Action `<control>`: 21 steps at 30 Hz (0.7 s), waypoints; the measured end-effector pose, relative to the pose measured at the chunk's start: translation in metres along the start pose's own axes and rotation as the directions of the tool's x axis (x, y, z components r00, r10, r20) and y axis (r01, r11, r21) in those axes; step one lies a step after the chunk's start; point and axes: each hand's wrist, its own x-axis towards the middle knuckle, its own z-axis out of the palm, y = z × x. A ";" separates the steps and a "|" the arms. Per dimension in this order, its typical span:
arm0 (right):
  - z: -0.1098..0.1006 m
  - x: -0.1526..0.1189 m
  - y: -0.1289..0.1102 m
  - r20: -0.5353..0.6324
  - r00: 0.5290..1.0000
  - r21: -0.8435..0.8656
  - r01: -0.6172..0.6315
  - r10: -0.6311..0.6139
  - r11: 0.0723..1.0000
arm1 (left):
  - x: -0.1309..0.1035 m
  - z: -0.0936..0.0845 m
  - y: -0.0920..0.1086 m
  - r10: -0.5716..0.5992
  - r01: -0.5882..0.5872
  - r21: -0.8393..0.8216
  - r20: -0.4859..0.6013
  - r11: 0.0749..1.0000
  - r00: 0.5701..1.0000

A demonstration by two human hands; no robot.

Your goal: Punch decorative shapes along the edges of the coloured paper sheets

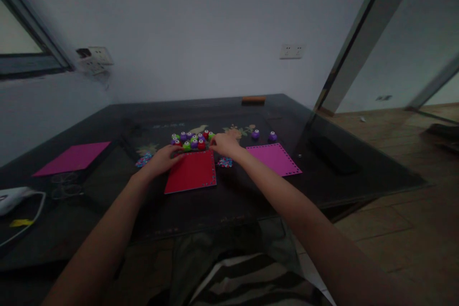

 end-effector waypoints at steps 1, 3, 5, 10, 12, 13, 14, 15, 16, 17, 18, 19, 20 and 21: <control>0.003 0.003 0.002 -0.016 1.000 -0.007 -0.024 0.024 1.000 | 0.000 -0.001 0.000 0.004 -0.004 0.006 0.019 1.000 1.000; 0.008 0.005 0.006 -0.063 0.997 -0.015 -0.049 0.048 0.999 | -0.001 -0.003 0.001 0.004 -0.005 0.017 0.050 1.000 0.999; 0.010 0.005 0.011 -0.091 0.995 -0.025 -0.034 0.032 0.999 | -0.002 -0.004 0.000 -0.007 0.005 0.029 0.069 1.000 0.998; 0.020 0.000 0.015 -0.029 0.995 -0.096 0.097 -0.100 0.991 | -0.003 -0.006 -0.001 -0.027 0.026 0.012 0.099 1.000 0.995; 0.027 -0.002 0.014 -0.011 0.985 -0.138 0.170 -0.173 0.976 | -0.003 -0.007 -0.001 -0.010 0.010 -0.001 0.107 1.000 0.994; 0.030 -0.003 0.013 -0.003 0.981 -0.153 0.190 -0.193 0.970 | -0.003 -0.007 -0.001 0.001 -0.001 0.001 0.108 1.000 0.994; 0.033 -0.004 0.013 0.004 0.979 -0.164 0.200 -0.202 0.966 | -0.003 -0.006 -0.001 0.010 -0.011 0.008 0.106 1.000 0.994; 0.036 -0.005 0.012 0.011 0.979 -0.171 0.203 -0.204 0.964 | -0.003 -0.006 -0.001 0.017 -0.019 0.016 0.104 1.000 0.994; 0.037 -0.005 0.012 0.016 0.979 -0.175 0.204 -0.204 0.963 | -0.003 -0.005 -0.001 0.022 -0.025 0.021 0.103 0.999 0.994; 0.038 -0.005 0.012 0.019 0.978 -0.179 0.207 -0.207 0.962 | -0.003 -0.005 -0.002 0.027 -0.030 0.023 0.103 0.999 0.994; 0.039 -0.005 0.012 0.020 0.977 -0.181 0.213 -0.212 0.960 | -0.003 -0.004 -0.002 0.031 -0.033 0.023 0.102 0.999 0.994; 0.039 -0.005 0.012 0.021 0.976 -0.183 0.217 -0.217 0.959 | -0.003 -0.004 -0.002 0.035 -0.037 0.024 0.104 0.999 0.994; 0.038 -0.006 0.012 0.021 0.975 -0.182 0.220 -0.220 0.958 | -0.003 -0.004 -0.003 0.036 -0.039 0.027 0.109 0.999 0.993; 0.038 -0.006 0.013 0.021 0.975 -0.181 0.222 -0.222 0.958 | -0.003 -0.004 -0.003 0.034 -0.038 0.031 0.113 0.999 0.993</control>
